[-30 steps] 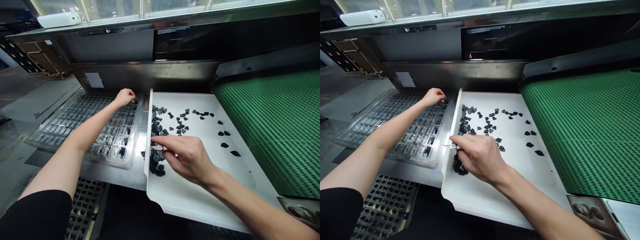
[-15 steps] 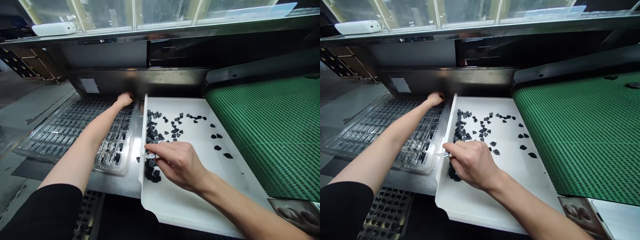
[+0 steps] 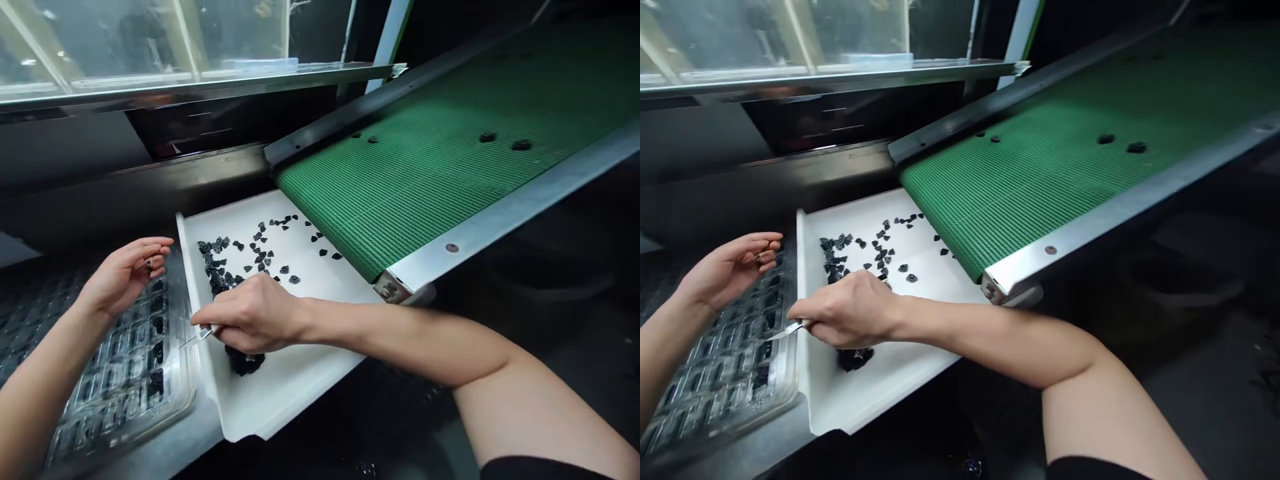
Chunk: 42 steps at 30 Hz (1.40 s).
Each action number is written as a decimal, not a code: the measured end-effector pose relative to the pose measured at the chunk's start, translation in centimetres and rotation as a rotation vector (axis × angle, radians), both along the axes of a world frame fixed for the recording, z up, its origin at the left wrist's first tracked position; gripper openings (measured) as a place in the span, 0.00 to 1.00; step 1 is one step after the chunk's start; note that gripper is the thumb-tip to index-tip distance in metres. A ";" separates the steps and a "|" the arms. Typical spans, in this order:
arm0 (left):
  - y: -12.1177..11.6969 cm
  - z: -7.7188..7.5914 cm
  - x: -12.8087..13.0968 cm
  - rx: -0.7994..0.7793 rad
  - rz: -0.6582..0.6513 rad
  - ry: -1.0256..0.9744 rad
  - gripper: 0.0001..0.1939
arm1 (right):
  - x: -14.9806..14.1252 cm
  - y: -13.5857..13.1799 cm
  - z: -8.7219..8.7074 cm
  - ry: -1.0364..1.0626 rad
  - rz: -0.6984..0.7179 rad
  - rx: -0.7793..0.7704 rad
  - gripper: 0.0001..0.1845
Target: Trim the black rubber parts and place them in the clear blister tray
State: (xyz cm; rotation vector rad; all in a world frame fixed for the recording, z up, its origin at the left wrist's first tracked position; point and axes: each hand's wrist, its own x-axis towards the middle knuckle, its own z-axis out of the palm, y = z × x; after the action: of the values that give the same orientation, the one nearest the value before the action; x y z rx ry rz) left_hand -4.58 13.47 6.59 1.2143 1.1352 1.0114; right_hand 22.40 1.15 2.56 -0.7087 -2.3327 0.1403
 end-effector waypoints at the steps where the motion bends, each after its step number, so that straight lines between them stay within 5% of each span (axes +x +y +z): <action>1: -0.4 0.0 0.3 -0.014 -0.017 0.003 0.09 | -0.1 0.1 -0.1 0.008 0.009 -0.003 0.17; 9: -1.3 0.7 5.0 0.089 -0.082 -0.096 0.18 | 0.0 0.1 0.5 0.102 0.078 0.168 0.18; 14: -5.8 0.7 7.3 0.001 -0.074 -0.276 0.22 | 0.5 0.2 0.9 0.297 0.012 0.179 0.17; 20: -11.0 0.2 8.0 -0.043 -0.090 -0.399 0.20 | 0.8 0.1 0.9 0.359 0.010 0.027 0.21; 23: -12.3 -0.2 7.6 -0.048 -0.123 -0.480 0.23 | 0.9 0.1 1.1 0.357 -0.029 -0.087 0.13; 31: -13.6 -1.4 8.0 -0.064 -0.157 -0.578 0.32 | 0.6 0.0 0.6 0.315 -0.074 -0.186 0.08; 37: -13.7 -1.7 8.2 -0.034 -0.136 -0.657 0.20 | 0.5 -0.5 1.1 0.373 -0.044 -0.260 0.07; 42: -13.6 -2.9 7.5 0.043 -0.124 -0.567 0.17 | 0.2 -0.7 1.7 0.542 -0.135 -0.680 0.06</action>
State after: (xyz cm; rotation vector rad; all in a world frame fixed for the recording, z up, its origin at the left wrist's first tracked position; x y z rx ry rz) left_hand 2.88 -0.09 3.69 0.9294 0.5907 1.1893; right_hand 22.63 0.50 4.26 -0.9950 -1.6901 0.9689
